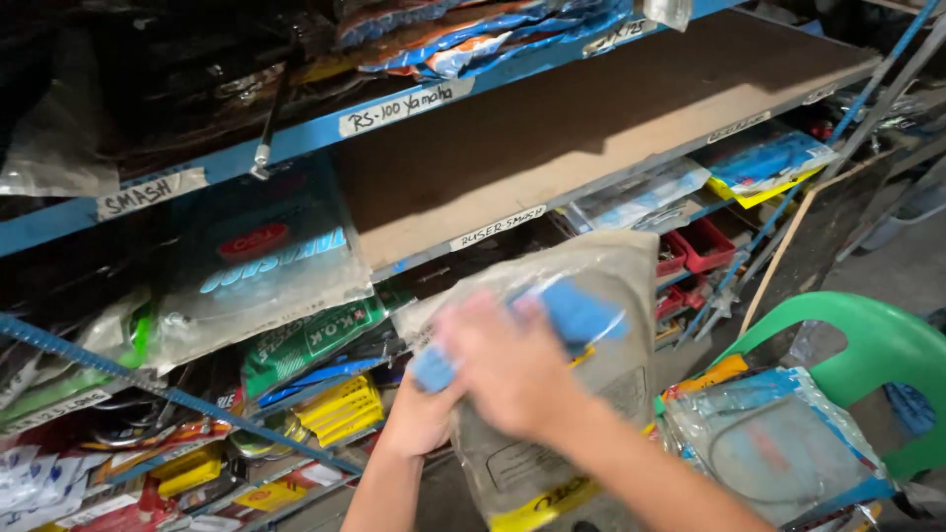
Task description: The person wipes the surface of several packaged items on a shelf using a blue cloth. They handle a large yellow and white package, a smaller white package, and a blue package, wiping each one before placing it back on the shelf.
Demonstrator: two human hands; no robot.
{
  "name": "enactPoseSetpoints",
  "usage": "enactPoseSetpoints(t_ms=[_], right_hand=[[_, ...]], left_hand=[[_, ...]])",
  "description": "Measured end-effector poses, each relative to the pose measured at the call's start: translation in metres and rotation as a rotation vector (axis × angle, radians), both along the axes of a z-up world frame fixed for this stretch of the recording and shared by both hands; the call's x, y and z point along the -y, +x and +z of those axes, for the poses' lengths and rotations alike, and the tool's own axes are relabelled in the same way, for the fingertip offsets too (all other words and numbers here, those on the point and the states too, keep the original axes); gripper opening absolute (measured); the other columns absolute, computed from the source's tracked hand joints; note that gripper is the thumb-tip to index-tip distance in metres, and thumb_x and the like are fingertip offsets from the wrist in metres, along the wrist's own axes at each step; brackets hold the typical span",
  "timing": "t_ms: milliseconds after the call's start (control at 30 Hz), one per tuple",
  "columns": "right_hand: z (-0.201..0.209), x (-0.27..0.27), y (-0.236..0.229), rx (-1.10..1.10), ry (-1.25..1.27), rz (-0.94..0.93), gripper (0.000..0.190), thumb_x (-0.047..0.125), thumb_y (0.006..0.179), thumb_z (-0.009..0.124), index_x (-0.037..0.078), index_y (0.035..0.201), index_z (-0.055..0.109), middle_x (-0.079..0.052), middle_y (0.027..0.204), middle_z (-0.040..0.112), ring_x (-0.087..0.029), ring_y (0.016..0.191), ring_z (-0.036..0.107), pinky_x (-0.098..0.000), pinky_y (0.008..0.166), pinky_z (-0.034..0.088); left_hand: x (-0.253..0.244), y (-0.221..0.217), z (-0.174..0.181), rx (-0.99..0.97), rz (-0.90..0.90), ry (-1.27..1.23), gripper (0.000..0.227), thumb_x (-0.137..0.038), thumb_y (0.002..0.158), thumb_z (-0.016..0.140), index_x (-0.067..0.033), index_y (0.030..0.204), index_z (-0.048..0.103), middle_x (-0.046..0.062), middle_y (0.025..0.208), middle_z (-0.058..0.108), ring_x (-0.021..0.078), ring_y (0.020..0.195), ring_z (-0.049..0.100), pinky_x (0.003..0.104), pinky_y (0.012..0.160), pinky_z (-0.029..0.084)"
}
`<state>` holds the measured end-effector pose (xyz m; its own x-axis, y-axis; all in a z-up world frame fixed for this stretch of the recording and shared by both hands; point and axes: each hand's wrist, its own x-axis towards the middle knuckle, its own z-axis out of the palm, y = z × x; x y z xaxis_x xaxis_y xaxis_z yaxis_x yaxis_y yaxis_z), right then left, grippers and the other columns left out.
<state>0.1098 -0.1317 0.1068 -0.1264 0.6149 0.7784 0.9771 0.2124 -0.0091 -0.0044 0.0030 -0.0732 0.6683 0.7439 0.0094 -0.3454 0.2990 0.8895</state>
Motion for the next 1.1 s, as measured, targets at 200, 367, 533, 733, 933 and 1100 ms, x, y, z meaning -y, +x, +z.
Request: enactPoseSetpoints(t_ms=[200,367,533,733,933,1100], right_hand=[[-0.047,-0.021,0.041,-0.756,0.038,-0.144,0.052,0.008,0.106,0.033,-0.014,0.153,0.028,-0.029,0.164,0.029,-0.037,0.153,0.031,-0.0411,0.125,0.025],[-0.083,-0.033,-0.013,-0.302,0.064,0.139,0.051,0.014,0.097,0.055,-0.004,0.144,0.050,-0.025,0.160,0.038,-0.045,0.150,0.036,-0.0622,0.123,0.021],[-0.064,-0.021,0.065,-0.358,0.230,0.049,0.053,0.006,0.099,0.044,-0.004,0.151,0.042,-0.021,0.158,0.045,-0.037,0.155,0.035,-0.0537,0.135,0.021],[-0.069,-0.018,0.105,-1.014,0.109,-0.282,0.021,0.019,0.104,0.052,0.000,0.104,0.062,-0.007,0.084,0.064,-0.017,0.074,0.051,-0.0307,0.069,0.046],[-0.036,-0.021,0.119,-0.839,0.404,-0.536,0.021,0.012,0.104,0.050,-0.003,0.108,0.065,-0.016,0.082,0.068,-0.025,0.065,0.054,-0.0377,0.062,0.046],[-0.028,-0.040,0.047,-0.566,0.423,-0.208,0.046,0.000,0.099,0.037,-0.027,0.136,0.034,-0.046,0.154,0.030,-0.047,0.136,0.050,-0.0499,0.119,0.040]], left_hand=[[0.027,0.005,0.063,-0.141,-0.233,0.131,0.042,0.000,0.091,0.068,0.0042,0.133,0.067,0.008,0.094,0.077,0.0071,0.066,0.056,0.018,0.058,0.045],[0.018,0.004,0.054,-0.061,-0.203,0.156,0.032,0.003,0.090,0.068,0.0080,0.121,0.071,0.012,0.094,0.078,0.0136,0.071,0.062,0.023,0.066,0.049],[0.009,-0.011,0.055,0.035,-0.139,0.169,0.020,0.007,0.088,0.068,0.0130,0.106,0.075,0.018,0.094,0.079,0.0219,0.078,0.070,0.030,0.076,0.055],[-0.004,-0.015,0.084,0.288,-0.156,0.017,0.045,0.010,0.086,0.065,0.0068,0.130,0.062,0.018,0.110,0.072,0.0295,0.071,0.066,0.038,0.064,0.054],[0.000,-0.029,0.052,0.009,-0.395,-0.031,0.077,-0.014,0.070,0.084,0.0124,0.137,0.058,0.025,0.123,0.074,0.0307,0.104,0.070,0.039,0.093,0.054],[0.021,0.008,0.046,0.095,-0.095,-0.158,0.070,0.002,0.090,0.062,-0.0080,0.157,0.045,0.022,0.141,0.066,0.0281,0.120,0.063,0.037,0.101,0.048]])
